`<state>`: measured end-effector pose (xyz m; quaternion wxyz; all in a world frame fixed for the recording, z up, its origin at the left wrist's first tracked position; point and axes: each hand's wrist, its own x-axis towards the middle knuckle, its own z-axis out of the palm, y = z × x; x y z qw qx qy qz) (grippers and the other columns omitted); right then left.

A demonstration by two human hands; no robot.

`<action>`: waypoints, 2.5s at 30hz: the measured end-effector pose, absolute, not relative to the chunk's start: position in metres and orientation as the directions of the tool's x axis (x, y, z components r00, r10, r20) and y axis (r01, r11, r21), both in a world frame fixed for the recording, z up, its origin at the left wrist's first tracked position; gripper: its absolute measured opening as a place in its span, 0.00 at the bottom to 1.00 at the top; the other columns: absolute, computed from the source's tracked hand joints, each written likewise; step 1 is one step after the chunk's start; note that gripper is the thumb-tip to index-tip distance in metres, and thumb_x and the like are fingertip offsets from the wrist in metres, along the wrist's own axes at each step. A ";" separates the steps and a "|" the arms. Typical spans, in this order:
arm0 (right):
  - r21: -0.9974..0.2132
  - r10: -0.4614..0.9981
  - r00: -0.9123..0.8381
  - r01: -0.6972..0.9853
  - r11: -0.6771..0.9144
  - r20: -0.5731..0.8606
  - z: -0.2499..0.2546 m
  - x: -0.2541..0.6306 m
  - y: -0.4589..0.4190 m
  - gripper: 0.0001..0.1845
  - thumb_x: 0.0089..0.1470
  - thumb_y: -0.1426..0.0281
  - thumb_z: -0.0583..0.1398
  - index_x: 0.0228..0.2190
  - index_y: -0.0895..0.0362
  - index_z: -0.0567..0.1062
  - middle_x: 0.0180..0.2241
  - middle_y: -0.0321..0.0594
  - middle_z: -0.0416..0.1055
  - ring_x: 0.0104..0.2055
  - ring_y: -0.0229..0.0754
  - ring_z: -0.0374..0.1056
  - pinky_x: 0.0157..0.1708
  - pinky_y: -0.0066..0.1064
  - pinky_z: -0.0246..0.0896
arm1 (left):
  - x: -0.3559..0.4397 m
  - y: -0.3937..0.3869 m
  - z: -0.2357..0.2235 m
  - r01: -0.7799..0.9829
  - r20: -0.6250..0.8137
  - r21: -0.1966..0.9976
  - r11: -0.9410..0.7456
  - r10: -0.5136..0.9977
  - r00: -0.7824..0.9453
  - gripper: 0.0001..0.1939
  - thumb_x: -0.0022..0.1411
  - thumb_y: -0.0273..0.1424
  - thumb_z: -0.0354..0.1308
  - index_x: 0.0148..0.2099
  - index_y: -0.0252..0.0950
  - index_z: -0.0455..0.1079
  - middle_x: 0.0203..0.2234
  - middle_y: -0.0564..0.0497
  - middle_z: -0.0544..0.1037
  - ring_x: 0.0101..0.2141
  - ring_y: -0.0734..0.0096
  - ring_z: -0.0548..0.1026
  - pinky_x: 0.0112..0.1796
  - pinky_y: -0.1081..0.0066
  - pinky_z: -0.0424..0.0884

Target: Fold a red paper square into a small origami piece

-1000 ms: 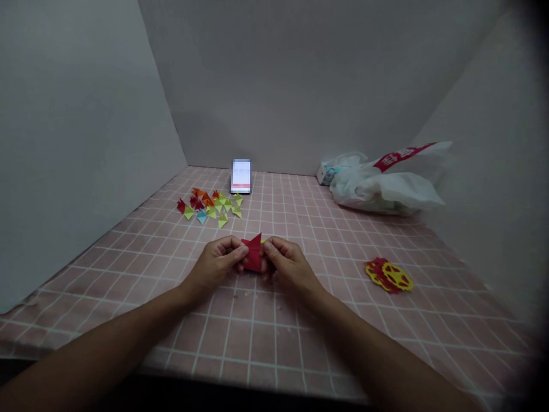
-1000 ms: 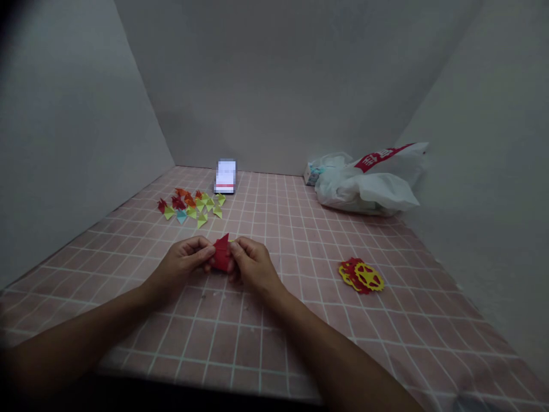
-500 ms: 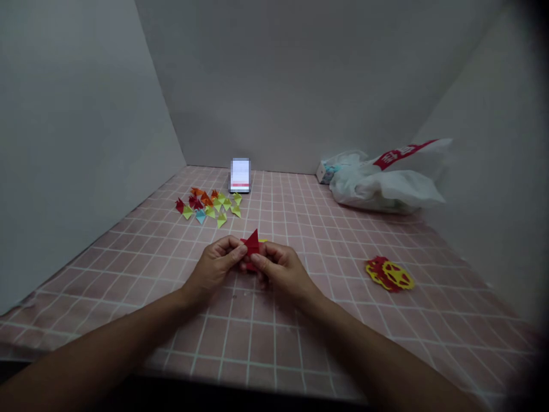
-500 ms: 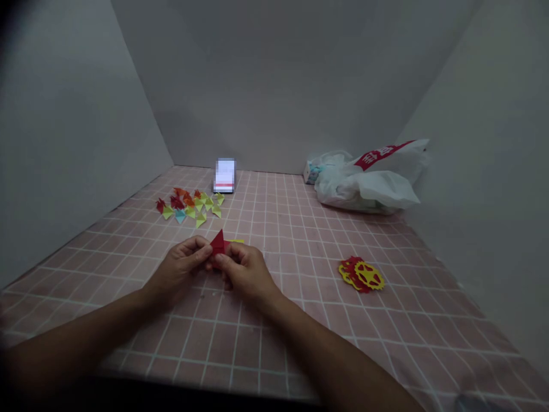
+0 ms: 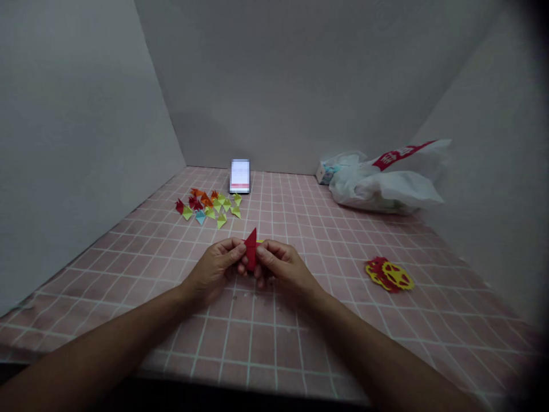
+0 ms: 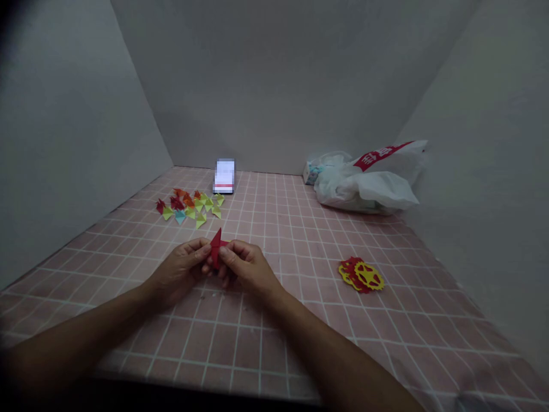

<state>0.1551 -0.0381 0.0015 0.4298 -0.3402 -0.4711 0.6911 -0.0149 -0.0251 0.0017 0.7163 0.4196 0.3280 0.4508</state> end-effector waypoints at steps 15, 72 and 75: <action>-0.912 0.879 -0.469 -0.316 -0.262 -0.090 -0.002 0.153 -0.039 0.22 0.53 0.51 0.66 0.33 0.58 0.76 0.27 0.37 0.76 0.21 0.30 0.64 0.22 0.23 0.61 | -0.015 -0.026 -0.001 -0.401 -0.135 0.848 0.347 0.873 0.468 0.16 0.58 0.38 0.69 0.31 0.31 0.70 0.20 0.55 0.71 0.21 0.79 0.70 0.25 0.78 0.67; -0.950 0.907 -0.421 -0.273 -0.150 -0.022 0.001 0.155 -0.042 0.16 0.57 0.57 0.64 0.31 0.57 0.75 0.24 0.35 0.71 0.23 0.32 0.64 0.24 0.24 0.63 | -0.016 -0.025 -0.003 -0.356 -0.117 0.890 0.284 0.898 0.425 0.16 0.59 0.38 0.69 0.30 0.32 0.69 0.20 0.56 0.70 0.21 0.81 0.66 0.24 0.80 0.63; -0.942 0.901 -0.434 -0.294 -0.159 -0.016 0.000 0.154 -0.042 0.16 0.57 0.57 0.65 0.31 0.58 0.75 0.25 0.36 0.73 0.23 0.32 0.65 0.24 0.24 0.63 | -0.016 -0.025 -0.005 -0.353 -0.129 0.885 0.303 0.889 0.439 0.17 0.59 0.39 0.69 0.29 0.32 0.68 0.20 0.56 0.70 0.20 0.80 0.67 0.23 0.80 0.64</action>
